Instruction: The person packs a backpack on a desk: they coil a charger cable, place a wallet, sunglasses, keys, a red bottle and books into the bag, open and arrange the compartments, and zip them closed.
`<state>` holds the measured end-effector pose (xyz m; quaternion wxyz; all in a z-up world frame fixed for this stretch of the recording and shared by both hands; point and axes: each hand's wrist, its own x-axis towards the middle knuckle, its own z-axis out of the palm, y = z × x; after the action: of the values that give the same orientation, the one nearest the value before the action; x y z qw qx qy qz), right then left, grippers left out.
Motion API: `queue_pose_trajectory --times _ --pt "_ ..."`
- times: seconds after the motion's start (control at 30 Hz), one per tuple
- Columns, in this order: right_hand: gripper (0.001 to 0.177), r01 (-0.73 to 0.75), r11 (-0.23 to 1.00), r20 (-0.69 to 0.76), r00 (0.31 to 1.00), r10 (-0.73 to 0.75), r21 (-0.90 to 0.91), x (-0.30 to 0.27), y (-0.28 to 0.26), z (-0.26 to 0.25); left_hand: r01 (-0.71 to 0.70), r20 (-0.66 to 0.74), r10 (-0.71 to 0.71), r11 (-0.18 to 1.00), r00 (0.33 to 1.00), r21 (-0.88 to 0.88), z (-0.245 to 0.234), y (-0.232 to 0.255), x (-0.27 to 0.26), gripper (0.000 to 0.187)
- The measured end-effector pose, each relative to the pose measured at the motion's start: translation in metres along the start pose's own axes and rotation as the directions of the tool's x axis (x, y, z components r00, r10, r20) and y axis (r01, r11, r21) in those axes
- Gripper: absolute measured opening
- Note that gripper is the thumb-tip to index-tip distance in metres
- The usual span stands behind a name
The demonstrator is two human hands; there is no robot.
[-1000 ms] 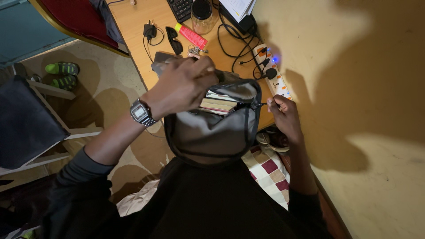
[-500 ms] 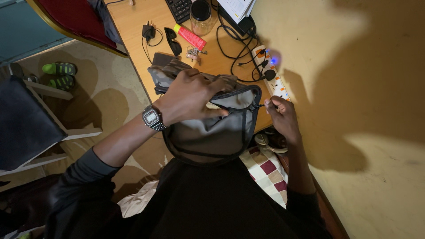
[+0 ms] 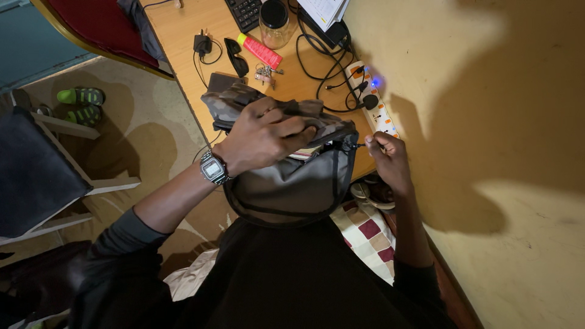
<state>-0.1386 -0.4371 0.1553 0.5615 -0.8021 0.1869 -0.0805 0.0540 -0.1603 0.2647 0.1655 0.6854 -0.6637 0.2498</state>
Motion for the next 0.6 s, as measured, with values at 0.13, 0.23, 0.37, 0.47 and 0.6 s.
queue_pose_trajectory --times 0.13,0.23,0.37,0.47,0.6 --pt "0.038 0.027 1.0 -0.008 1.0 -0.027 -0.003 0.001 -0.01 0.002 -0.01 -0.018 0.009 1.0 1.0 -0.02 -0.002 0.001 0.002 0.023" --pt "0.035 0.026 1.0 -0.041 0.999 -0.026 -0.017 -0.003 -0.032 0.006 -0.027 -0.039 0.025 0.998 0.999 -0.048 -0.002 0.005 0.002 0.02" --pt "0.033 0.222 0.971 -0.042 0.973 -0.226 -0.093 -0.021 -0.074 0.011 -0.009 -0.039 0.006 0.996 0.999 -0.085 -0.006 0.01 -0.006 0.022" --pt "0.034 0.365 0.918 -0.049 0.925 -0.376 -0.155 -0.027 -0.103 0.012 0.077 0.014 -0.076 0.985 0.997 -0.153 -0.008 0.007 -0.012 0.014" --pt "0.036 0.275 0.962 -0.052 0.96 -0.274 0.002 -0.024 -0.123 0.019 0.178 0.066 -0.168 0.965 0.984 -0.194 -0.01 0.01 -0.01 0.016"
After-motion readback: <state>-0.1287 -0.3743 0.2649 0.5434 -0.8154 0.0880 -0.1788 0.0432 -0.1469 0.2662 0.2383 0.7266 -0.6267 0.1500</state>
